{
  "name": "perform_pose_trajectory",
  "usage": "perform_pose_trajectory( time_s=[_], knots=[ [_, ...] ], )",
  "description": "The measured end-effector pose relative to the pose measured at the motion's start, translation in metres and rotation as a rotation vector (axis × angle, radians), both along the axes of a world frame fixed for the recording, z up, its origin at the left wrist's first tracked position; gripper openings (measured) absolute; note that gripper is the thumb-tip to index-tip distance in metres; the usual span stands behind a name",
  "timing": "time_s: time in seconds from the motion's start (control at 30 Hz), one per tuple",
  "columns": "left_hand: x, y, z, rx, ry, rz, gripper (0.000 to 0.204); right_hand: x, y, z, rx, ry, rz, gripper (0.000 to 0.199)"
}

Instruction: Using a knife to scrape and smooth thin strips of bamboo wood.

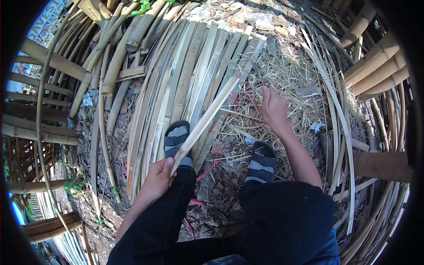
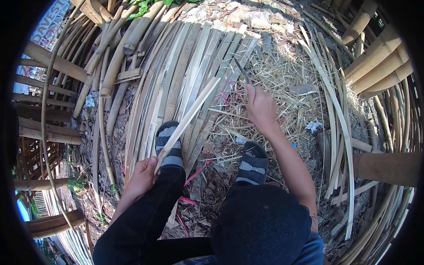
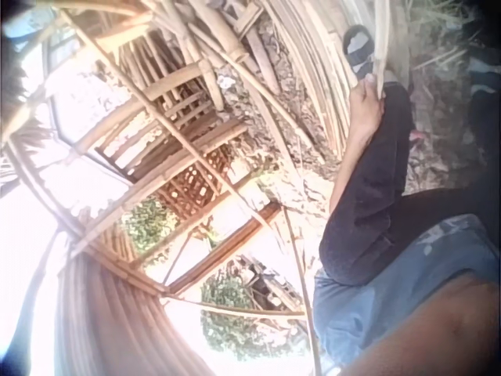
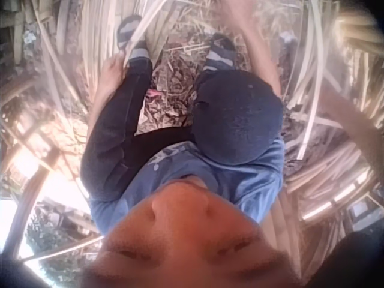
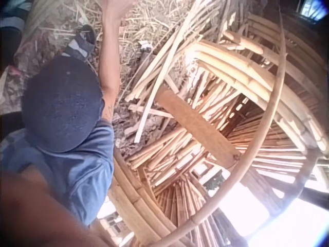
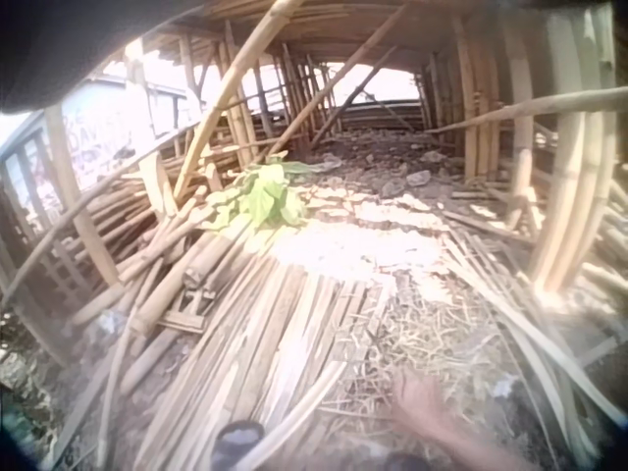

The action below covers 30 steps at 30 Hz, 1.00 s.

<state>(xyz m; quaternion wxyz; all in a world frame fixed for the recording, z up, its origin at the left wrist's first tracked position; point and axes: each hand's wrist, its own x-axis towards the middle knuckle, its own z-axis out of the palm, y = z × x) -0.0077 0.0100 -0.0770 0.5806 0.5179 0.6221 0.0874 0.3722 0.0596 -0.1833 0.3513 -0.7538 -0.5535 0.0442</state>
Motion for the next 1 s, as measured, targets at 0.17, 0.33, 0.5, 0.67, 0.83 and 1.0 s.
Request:
perform_pose_trajectory(
  time_s=[0.17,0.33,0.5,0.67,0.83,1.0],
  knots=[
    [0.015,0.006,0.009,-0.029,-0.077,0.008,0.052,-0.080,-0.049,0.032,0.284,-0.056,0.547,0.036],
    [0.013,0.005,0.006,-0.049,-0.082,-0.016,0.051,-0.136,-0.068,0.026,0.275,-0.010,0.741,0.037],
    [0.008,0.003,0.008,-0.020,-0.018,-0.023,0.051,-0.093,-0.038,0.011,0.088,-0.068,0.438,0.037],
    [0.006,0.002,0.017,-0.053,-0.011,0.015,0.048,-0.010,0.003,-0.007,-0.156,0.032,0.093,0.048],
    [0.002,0.003,0.018,0.029,-0.146,-0.019,0.040,0.001,-0.005,0.015,-0.052,0.236,-0.074,0.055],
    [0.014,0.010,0.016,0.114,-0.139,-0.060,0.032,-0.032,-0.030,0.049,0.110,0.616,0.169,0.044]
  ],
)
